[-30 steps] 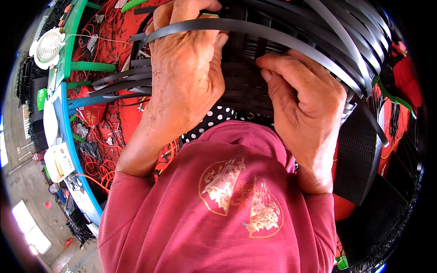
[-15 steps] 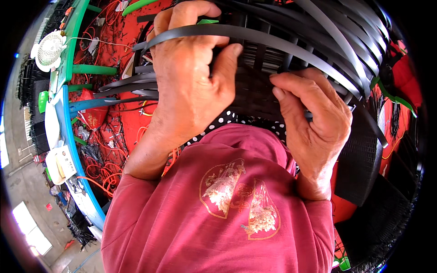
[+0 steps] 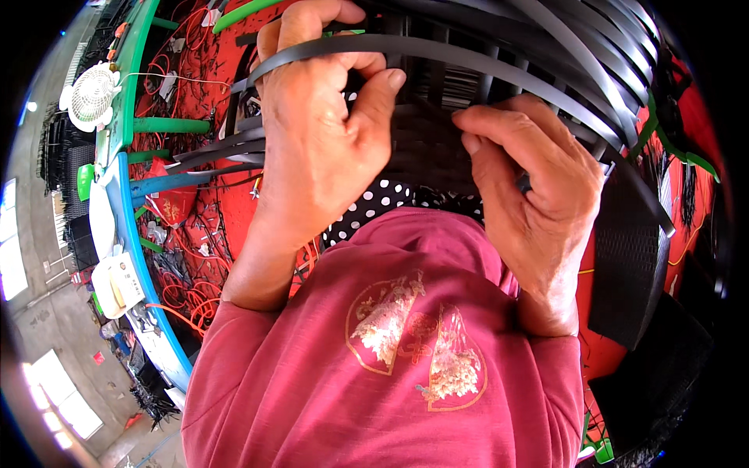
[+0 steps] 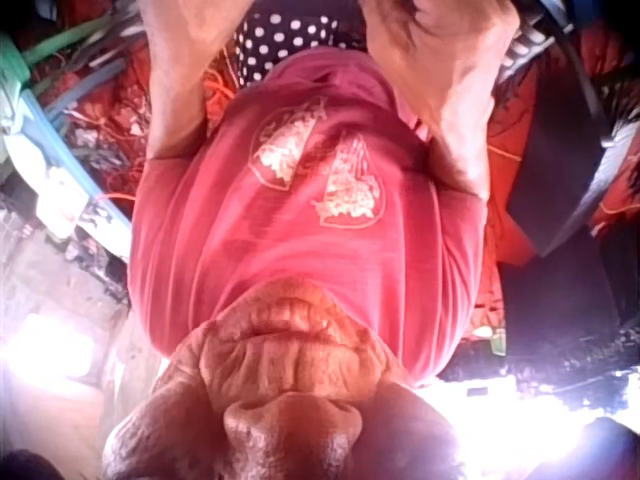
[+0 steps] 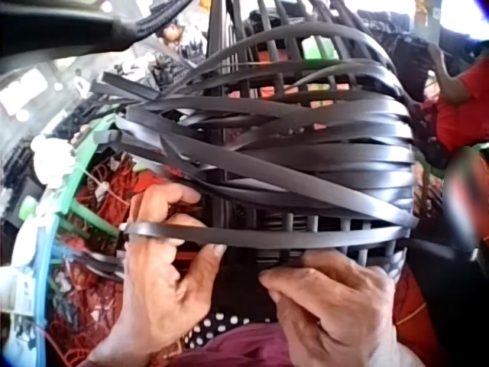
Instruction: The person weaves a black plastic basket by hand, interlacing black plastic strips through a vertical frame. They repeatedly pull strips through the weave, tighten the structure, and adjust the basket's orientation to continue the pattern.
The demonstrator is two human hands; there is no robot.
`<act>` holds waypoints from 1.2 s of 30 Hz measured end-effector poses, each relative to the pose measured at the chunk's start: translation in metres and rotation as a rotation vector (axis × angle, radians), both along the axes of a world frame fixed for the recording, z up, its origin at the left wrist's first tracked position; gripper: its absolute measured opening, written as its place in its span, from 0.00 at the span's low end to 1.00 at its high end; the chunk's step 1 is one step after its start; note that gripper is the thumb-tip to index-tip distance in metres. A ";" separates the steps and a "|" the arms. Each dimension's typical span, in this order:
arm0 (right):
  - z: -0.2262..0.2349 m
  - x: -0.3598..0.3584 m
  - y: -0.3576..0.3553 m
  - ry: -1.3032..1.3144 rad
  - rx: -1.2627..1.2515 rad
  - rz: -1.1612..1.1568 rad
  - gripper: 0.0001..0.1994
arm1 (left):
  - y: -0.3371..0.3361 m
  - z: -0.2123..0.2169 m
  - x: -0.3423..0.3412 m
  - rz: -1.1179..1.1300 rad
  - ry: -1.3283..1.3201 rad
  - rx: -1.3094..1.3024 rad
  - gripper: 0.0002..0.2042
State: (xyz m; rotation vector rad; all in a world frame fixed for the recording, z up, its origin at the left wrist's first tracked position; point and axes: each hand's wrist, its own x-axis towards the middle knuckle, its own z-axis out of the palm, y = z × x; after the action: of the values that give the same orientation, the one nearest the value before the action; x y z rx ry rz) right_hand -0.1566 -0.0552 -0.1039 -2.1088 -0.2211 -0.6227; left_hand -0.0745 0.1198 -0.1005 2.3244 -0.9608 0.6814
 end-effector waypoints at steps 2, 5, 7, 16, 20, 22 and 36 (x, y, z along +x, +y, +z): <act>0.001 0.001 0.001 0.007 -0.018 0.001 0.09 | 0.003 0.001 0.000 -0.026 0.180 -0.117 0.07; 0.002 0.004 0.004 0.000 -0.107 -0.007 0.10 | 0.005 0.003 0.000 -0.042 0.323 -0.163 0.06; 0.001 0.006 0.005 -0.002 -0.167 -0.001 0.11 | 0.009 0.002 0.002 -0.080 0.285 -0.124 0.06; -0.005 0.023 0.012 -0.036 -0.225 0.003 0.12 | 0.011 0.009 -0.002 0.015 -0.110 0.197 0.16; -0.010 0.023 0.014 -0.079 -0.190 -0.028 0.11 | 0.013 0.011 -0.002 -0.010 -0.102 0.212 0.15; -0.013 0.022 0.015 -0.097 -0.183 -0.050 0.10 | 0.013 0.010 0.001 -0.054 -0.121 0.163 0.13; -0.033 0.017 0.017 -0.366 -0.205 -0.122 0.16 | 0.112 0.051 -0.044 0.113 0.298 -0.234 0.06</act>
State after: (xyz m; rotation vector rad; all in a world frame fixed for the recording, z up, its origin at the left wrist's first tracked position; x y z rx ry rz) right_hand -0.1396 -0.0379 -0.1369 -2.2010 -0.3759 -1.1002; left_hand -0.1182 0.2321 -0.0494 2.2029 -0.5871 0.4454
